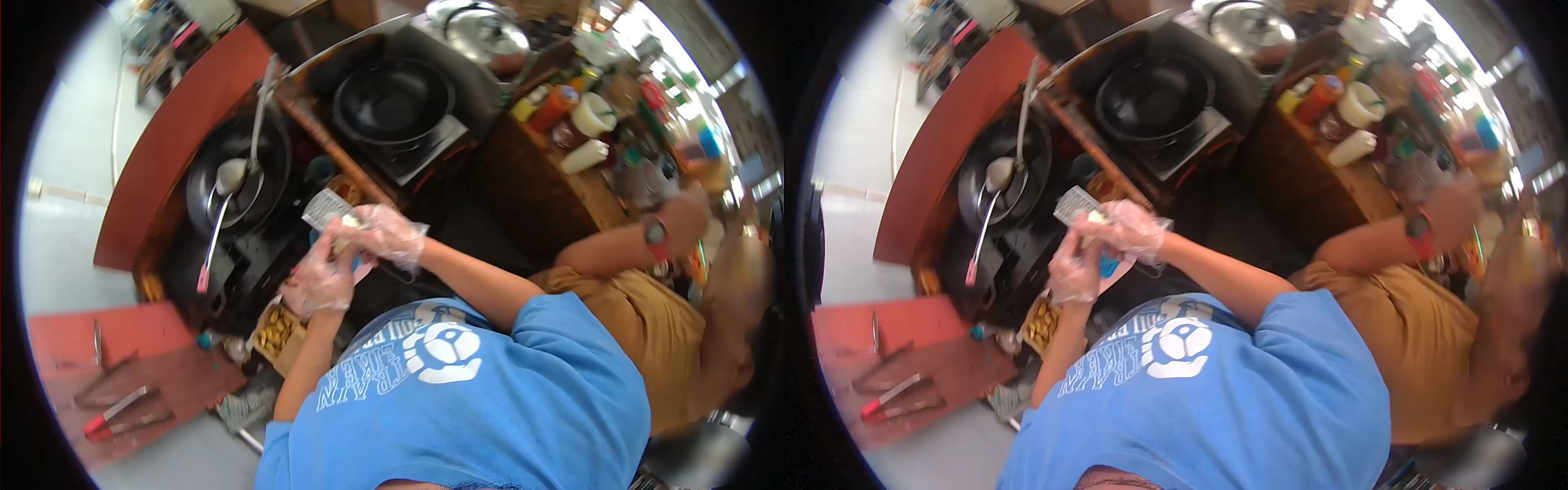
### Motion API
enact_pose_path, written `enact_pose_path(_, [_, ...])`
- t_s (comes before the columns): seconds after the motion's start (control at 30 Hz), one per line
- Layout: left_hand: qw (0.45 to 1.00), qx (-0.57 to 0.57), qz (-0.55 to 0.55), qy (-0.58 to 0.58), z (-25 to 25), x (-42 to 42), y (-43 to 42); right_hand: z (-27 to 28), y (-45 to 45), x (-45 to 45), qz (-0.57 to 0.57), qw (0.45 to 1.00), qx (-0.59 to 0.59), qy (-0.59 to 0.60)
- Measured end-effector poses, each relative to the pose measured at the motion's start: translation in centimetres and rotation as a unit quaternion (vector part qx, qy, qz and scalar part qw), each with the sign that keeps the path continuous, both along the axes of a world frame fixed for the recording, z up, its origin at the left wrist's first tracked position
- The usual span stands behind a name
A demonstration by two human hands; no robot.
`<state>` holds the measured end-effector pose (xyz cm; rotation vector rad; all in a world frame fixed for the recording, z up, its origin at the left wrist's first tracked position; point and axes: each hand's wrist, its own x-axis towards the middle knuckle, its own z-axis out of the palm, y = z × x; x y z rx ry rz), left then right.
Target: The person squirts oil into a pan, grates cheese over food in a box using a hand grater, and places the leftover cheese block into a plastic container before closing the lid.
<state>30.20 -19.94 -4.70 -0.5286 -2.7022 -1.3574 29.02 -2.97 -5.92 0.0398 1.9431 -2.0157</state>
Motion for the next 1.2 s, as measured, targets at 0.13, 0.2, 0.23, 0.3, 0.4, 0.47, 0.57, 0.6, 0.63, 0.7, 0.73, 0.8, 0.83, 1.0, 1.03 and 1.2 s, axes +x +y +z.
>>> enact_pose_path(0.13, [0.999, 0.026, 0.002, 0.019, -1.7, 0.0, -0.4, -0.2, -0.9, 0.7, 0.014, 0.998, -0.065, -0.018])
enact_pose_path(0.2, [0.999, 0.039, 0.005, 0.020, -1.8, 0.2, -0.7, -0.8, -1.5, 0.7, 0.013, 0.997, -0.074, -0.032])
enact_pose_path(0.23, [0.999, 0.047, 0.018, 0.008, -1.5, 0.5, -0.8, -1.1, -1.9, 0.7, 0.024, 0.996, -0.077, -0.042])
enact_pose_path(0.3, [0.997, 0.051, 0.060, -0.011, -3.1, 1.1, -1.7, -2.4, -2.6, 0.7, 0.044, 0.996, -0.062, -0.053])
enact_pose_path(0.4, [0.979, 0.155, 0.065, -0.112, -5.6, 1.7, -3.0, -3.5, -3.6, 0.7, 0.085, 0.992, -0.064, -0.074])
enact_pose_path(0.47, [0.985, 0.104, 0.093, -0.106, -6.0, 2.4, -4.3, -3.9, -4.5, 0.7, 0.107, 0.985, -0.080, -0.107])
enact_pose_path(0.57, [0.988, 0.054, 0.129, -0.069, -9.2, 3.8, -7.2, -6.9, -7.2, 1.7, 0.158, 0.978, -0.058, -0.125])
enact_pose_path(0.6, [0.985, 0.079, 0.138, -0.068, -9.6, 4.3, -8.1, -7.2, -8.3, 2.0, 0.172, 0.975, -0.046, -0.130])
enact_pose_path(0.63, [0.982, 0.103, 0.145, -0.068, -10.0, 4.8, -8.8, -7.4, -9.1, 2.2, 0.174, 0.973, -0.058, -0.139])
enact_pose_path(0.7, [0.972, 0.111, 0.157, -0.137, -10.2, 5.7, -9.6, -6.8, -10.1, 2.6, 0.165, 0.960, -0.101, -0.200])
enact_pose_path(0.73, [0.974, 0.095, 0.156, -0.132, -10.1, 5.8, -9.8, -7.2, -10.6, 2.8, 0.161, 0.961, -0.101, -0.200])
enact_pose_path(0.8, [0.986, 0.036, 0.132, -0.093, -9.5, 5.4, -9.8, -8.2, -10.6, 2.9, 0.145, 0.973, -0.093, -0.153])
enact_pose_path(0.83, [0.991, 0.036, 0.110, -0.073, -10.0, 5.1, -9.9, -7.9, -10.0, 2.4, 0.169, 0.978, -0.074, -0.095])
enact_pose_path(1.0, [0.959, 0.213, 0.032, -0.184, -7.8, 3.2, -5.8, -4.9, -5.4, 2.4, 0.113, 0.991, -0.052, -0.045])
enact_pose_path(1.03, [0.959, 0.215, 0.004, -0.185, -7.5, 3.0, -4.4, -5.1, -4.8, 2.5, 0.096, 0.993, -0.053, -0.036])
enact_pose_path(1.2, [0.914, 0.341, -0.050, -0.214, -8.2, 2.2, -0.1, -2.3, 1.1, 4.2, 0.071, 0.995, 0.057, 0.031])
